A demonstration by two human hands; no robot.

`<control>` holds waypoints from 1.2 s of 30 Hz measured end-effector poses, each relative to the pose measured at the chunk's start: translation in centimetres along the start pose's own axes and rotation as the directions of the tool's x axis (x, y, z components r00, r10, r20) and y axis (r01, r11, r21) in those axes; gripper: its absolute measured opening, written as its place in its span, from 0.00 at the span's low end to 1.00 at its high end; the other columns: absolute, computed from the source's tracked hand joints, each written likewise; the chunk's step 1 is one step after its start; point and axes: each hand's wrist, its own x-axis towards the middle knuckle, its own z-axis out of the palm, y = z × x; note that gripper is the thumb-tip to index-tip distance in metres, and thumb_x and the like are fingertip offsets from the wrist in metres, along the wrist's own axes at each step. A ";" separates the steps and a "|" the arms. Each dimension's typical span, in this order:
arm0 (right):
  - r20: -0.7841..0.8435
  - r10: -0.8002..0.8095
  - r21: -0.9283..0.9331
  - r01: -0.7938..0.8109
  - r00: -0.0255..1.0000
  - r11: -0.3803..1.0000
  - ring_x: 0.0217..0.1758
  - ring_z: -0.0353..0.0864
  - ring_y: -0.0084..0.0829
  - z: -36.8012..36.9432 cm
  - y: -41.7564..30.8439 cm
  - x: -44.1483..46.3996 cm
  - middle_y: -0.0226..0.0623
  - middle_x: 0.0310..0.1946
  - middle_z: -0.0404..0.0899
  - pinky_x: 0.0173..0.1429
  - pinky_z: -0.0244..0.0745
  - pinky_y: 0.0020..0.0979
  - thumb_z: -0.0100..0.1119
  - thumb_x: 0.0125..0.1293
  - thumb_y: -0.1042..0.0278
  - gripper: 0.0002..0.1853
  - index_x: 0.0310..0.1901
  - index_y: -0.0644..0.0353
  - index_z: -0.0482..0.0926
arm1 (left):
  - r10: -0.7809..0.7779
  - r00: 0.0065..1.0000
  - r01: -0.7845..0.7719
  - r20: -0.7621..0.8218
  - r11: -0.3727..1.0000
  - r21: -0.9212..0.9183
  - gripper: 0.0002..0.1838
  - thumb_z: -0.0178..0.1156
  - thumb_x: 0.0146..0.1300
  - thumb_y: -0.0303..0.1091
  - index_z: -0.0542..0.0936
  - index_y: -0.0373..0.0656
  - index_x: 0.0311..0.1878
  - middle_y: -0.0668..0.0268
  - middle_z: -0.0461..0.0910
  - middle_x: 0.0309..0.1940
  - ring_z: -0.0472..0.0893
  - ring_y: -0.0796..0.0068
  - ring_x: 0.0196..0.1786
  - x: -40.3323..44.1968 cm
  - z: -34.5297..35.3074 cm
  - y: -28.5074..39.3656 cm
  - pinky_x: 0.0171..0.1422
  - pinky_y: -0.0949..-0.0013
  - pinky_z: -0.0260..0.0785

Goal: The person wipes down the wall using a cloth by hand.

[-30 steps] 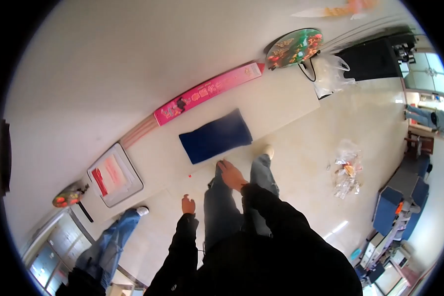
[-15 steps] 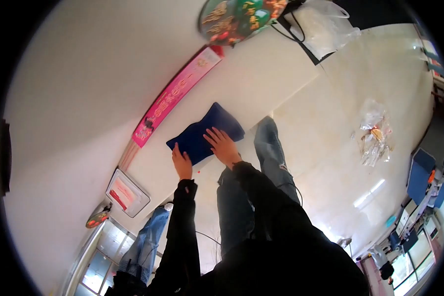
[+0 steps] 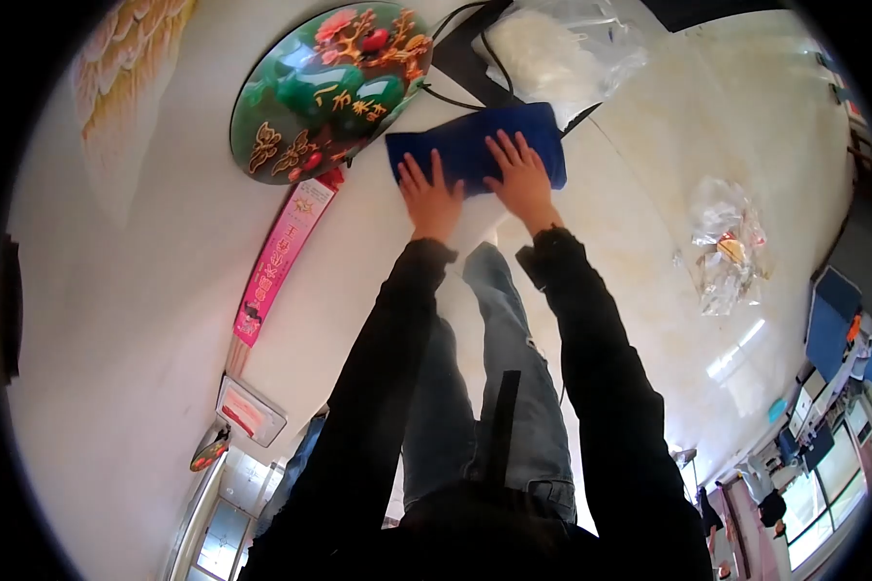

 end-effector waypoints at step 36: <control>0.270 -0.748 0.200 0.725 0.606 0.659 0.76 0.48 0.46 25.7 -55.4 -24.2 0.41 0.72 0.54 0.74 0.44 0.50 0.53 0.58 0.66 0.27 0.63 0.43 0.71 | -0.634 0.743 0.660 -0.212 0.747 0.079 0.40 0.55 0.64 0.55 0.54 0.46 0.73 0.41 0.47 0.72 0.51 0.42 0.73 -49.6 -9.4 -47.7 0.73 0.51 0.50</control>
